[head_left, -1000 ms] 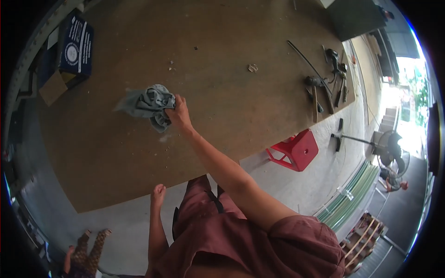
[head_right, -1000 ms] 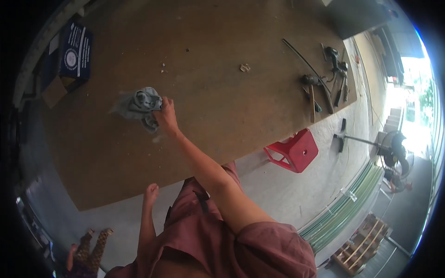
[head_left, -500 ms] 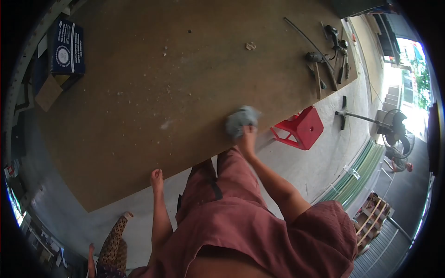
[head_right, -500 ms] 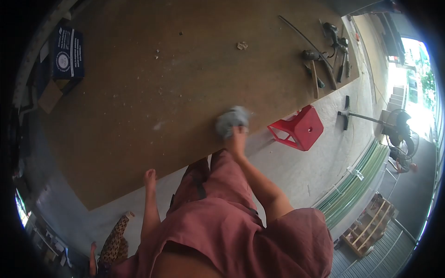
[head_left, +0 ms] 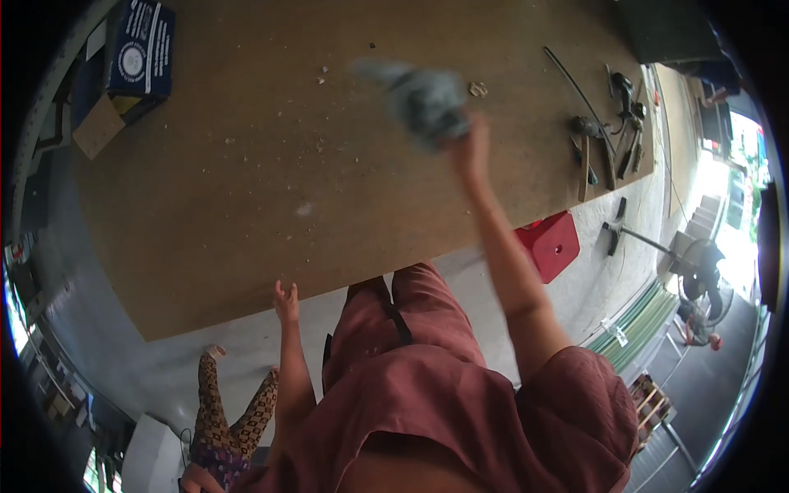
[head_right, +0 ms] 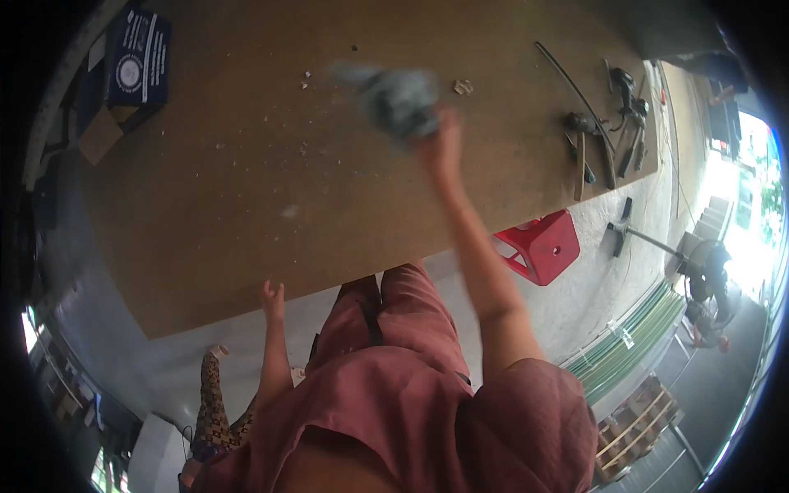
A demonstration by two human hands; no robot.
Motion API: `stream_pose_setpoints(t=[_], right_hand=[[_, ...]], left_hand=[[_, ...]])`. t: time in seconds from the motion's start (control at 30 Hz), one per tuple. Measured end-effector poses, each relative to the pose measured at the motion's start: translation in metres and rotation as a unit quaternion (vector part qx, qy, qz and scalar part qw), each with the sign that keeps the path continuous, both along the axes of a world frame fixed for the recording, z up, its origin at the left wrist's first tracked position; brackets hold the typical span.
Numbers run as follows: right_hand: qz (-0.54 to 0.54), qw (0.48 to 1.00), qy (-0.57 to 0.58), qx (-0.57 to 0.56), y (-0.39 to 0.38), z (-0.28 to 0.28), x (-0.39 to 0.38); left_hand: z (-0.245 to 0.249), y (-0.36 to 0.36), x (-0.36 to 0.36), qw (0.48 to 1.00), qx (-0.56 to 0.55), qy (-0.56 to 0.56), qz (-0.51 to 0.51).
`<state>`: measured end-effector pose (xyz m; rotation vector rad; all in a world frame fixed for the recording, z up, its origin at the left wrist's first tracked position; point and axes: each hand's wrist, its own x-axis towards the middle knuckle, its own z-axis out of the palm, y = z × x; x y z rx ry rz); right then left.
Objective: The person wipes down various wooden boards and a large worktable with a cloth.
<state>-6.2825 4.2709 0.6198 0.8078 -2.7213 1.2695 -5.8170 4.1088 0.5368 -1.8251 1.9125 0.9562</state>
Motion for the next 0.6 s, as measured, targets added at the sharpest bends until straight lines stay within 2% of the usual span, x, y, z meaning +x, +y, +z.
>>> stream_pose_setpoints(t=[0.03,0.07,0.1,0.17,0.27,0.3,0.33,0.37,0.4,0.43,0.47,0.57,0.6], right_hand=[[-0.075,0.994,-0.076,0.026,0.012,0.012,-0.037],[-0.148,0.975,-0.162,-0.025,0.021,0.019,-0.07],[-0.178,0.976,-0.058,0.11,0.041,-0.003,-0.108],[-0.231,0.951,-0.06,0.199,0.062,-0.032,-0.145],[-0.18,0.964,-0.065,0.183,0.042,-0.088,-0.151],[-0.098,0.986,-0.119,0.059,0.018,-0.096,-0.137],[0.054,0.997,-0.055,-0.024,-0.012,-0.107,-0.109],[-0.015,0.951,-0.272,0.143,-0.043,-0.093,-0.076],[0.065,0.989,-0.052,0.118,-0.075,-0.11,-0.032],[0.075,0.977,-0.198,-0.031,-0.121,-0.066,0.014],[0.099,0.992,-0.072,0.043,-0.15,-0.075,0.049],[0.148,0.969,-0.2,0.001,-0.209,-0.054,0.121],[0.153,0.967,-0.202,0.002,-0.212,-0.04,0.126]], left_hand=[[-0.003,0.001,0.002,1.0,0.0,-0.004,0.011],[-0.009,0.003,0.005,1.0,-0.009,-0.001,-0.012],[-0.013,0.006,0.006,0.999,-0.017,0.002,-0.035],[0.001,0.009,-0.007,0.999,-0.02,-0.011,-0.024],[0.007,0.009,-0.008,1.0,-0.019,-0.017,-0.01],[0.007,0.008,-0.007,1.0,-0.015,-0.003,-0.006],[0.004,0.008,-0.005,1.0,-0.016,-0.003,0.003],[-0.002,0.009,-0.002,1.0,-0.026,-0.008,0.001],[-0.005,0.011,-0.001,0.999,-0.038,-0.012,-0.003],[-0.006,0.013,-0.002,0.999,-0.04,-0.011,0.004],[-0.006,0.014,-0.003,0.998,-0.054,-0.016,-0.006],[-0.004,0.01,-0.008,0.998,-0.058,-0.017,-0.003],[-0.003,0.01,-0.007,0.999,-0.041,-0.011,0.001]])
